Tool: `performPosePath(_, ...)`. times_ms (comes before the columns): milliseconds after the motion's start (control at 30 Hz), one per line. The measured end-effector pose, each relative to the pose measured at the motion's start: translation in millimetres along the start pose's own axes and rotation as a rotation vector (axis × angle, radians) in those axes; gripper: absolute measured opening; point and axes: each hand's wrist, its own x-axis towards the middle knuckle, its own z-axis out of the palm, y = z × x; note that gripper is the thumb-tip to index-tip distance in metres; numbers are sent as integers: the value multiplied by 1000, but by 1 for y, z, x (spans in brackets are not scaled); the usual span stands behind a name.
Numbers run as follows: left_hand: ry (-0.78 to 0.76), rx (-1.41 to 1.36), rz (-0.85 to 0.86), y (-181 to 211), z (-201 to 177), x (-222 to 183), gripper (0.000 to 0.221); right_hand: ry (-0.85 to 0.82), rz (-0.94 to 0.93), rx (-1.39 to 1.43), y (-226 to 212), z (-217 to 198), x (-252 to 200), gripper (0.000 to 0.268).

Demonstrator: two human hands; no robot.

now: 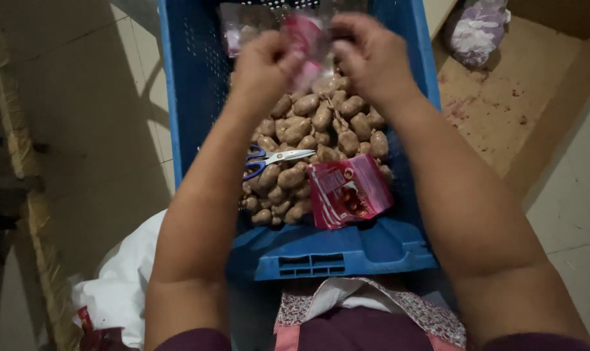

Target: The person places ginger roots into small plastic bags, seals the bags by hand, and organizes the bags and remaining ginger within a blue plastic crate.

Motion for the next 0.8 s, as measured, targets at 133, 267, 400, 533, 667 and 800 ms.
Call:
performPosePath(133,51,-228,191,-42,-14,22,12,142,-275,-299,17,-4,5,44)
performPosePath(267,-20,-296,98,-43,-3,18,10,-59,-224,-175,3,6,2,82)
performPosePath(400,-53,-283,126,-22,16,5,14,21,-289,-226,10,11,4,29)
performPosePath(533,-60,-333,124,-29,18,9,14,71,-164,-61,11,5,4,2)
performPosePath(667,12,-246,268,-44,-2,20,9,165,-319,-292,11,2,4,54)
performPosePath(800,-172,-475,52,-90,-6,33,8,128,-274,-341,18,6,4,57)
